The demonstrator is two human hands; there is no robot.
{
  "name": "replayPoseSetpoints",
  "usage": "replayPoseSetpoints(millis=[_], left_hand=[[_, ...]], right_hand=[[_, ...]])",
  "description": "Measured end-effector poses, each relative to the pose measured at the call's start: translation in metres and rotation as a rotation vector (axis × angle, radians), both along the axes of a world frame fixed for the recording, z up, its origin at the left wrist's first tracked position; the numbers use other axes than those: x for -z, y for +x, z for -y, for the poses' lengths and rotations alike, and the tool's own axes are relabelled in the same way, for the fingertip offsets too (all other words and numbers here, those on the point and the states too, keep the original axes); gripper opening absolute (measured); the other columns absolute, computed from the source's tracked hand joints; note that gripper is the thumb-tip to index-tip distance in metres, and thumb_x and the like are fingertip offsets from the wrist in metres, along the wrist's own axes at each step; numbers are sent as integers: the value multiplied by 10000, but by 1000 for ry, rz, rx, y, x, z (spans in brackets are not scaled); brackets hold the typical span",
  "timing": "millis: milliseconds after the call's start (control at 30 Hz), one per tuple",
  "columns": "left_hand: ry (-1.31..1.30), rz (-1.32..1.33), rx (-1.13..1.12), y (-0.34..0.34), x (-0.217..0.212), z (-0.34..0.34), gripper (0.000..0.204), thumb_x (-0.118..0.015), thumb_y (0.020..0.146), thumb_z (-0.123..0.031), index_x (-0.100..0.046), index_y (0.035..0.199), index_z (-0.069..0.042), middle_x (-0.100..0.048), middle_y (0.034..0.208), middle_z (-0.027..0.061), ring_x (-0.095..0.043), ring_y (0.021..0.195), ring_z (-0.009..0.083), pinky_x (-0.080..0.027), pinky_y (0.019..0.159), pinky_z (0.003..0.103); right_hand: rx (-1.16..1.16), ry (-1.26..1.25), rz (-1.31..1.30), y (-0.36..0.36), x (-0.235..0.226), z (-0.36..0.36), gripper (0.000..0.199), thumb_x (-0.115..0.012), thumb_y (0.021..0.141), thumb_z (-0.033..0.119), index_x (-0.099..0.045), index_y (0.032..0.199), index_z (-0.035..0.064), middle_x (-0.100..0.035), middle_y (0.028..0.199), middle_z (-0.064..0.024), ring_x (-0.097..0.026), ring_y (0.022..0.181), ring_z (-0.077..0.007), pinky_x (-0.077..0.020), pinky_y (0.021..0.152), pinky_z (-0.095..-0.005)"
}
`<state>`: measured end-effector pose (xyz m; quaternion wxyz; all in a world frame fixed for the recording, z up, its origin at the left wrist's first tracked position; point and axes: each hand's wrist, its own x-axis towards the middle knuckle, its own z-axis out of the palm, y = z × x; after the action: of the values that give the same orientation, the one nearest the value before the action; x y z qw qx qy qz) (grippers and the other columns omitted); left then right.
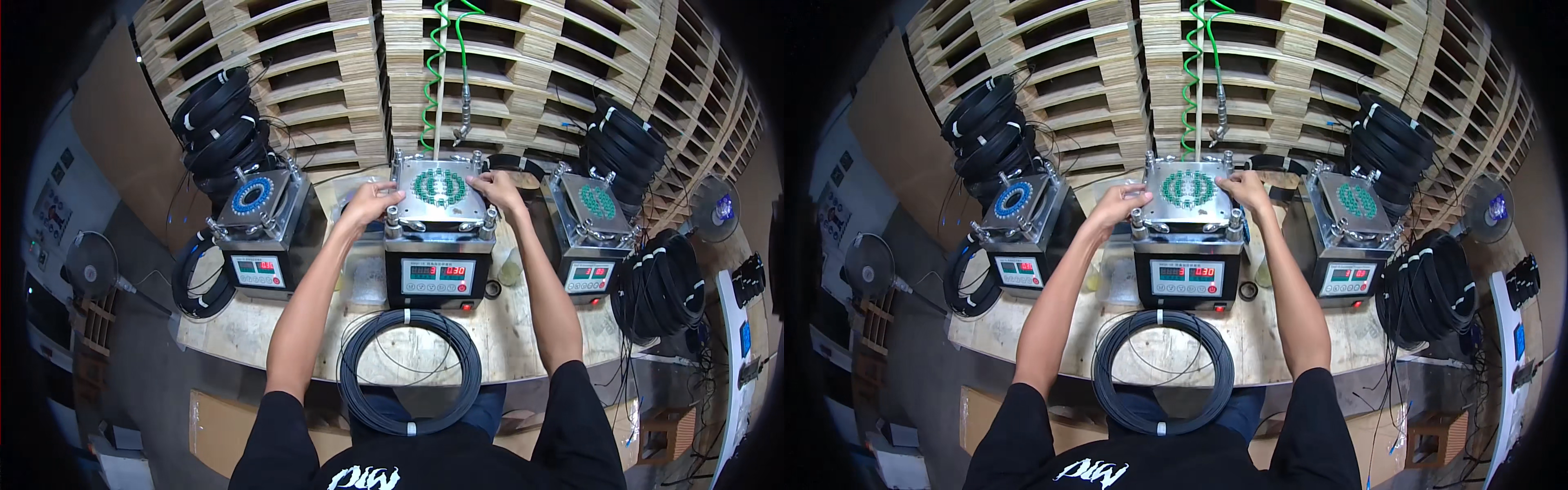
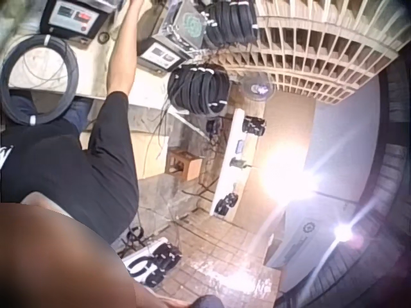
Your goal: Securing and preparing wire coils using industrial equipment and applying protective covers.
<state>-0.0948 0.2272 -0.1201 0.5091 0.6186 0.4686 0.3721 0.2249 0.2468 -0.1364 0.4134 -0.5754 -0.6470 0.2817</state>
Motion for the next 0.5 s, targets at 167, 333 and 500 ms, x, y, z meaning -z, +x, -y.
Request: replayPoseSetpoints(millis=[167, 333, 500], left_hand=[[-3, 48, -37, -4, 0, 0, 619, -793, 863, -247, -559, 1349, 57, -701, 866, 40, -551, 666, 73, -441, 609, 250], [38, 208, 43, 0, -56, 23, 569, -792, 866, -217, -583, 1336, 26, -685, 918, 39, -581, 767, 90, -463, 712, 248], [313, 7, 117, -3, -85, 39, 507, -758, 859, -101, -602, 1327, 18, -685, 1036, 105, -644, 858, 151, -511, 812, 286]], right_hand=[[-7, -38, -218, -13, -7, 7, 325, -763, 882, 276, -736, 915, -46, -674, 742, -42, -567, 632, -86, -446, 583, -261], [-21, -46, -669, -31, -74, 33, 175, -736, 907, 221, -675, 812, 88, -535, 602, 86, -428, 460, -20, -301, 426, -193], [-55, -40, -807, -50, -124, 35, 150, -723, 899, 161, -639, 795, 92, -522, 622, 65, -441, 459, -44, -344, 424, -205]])
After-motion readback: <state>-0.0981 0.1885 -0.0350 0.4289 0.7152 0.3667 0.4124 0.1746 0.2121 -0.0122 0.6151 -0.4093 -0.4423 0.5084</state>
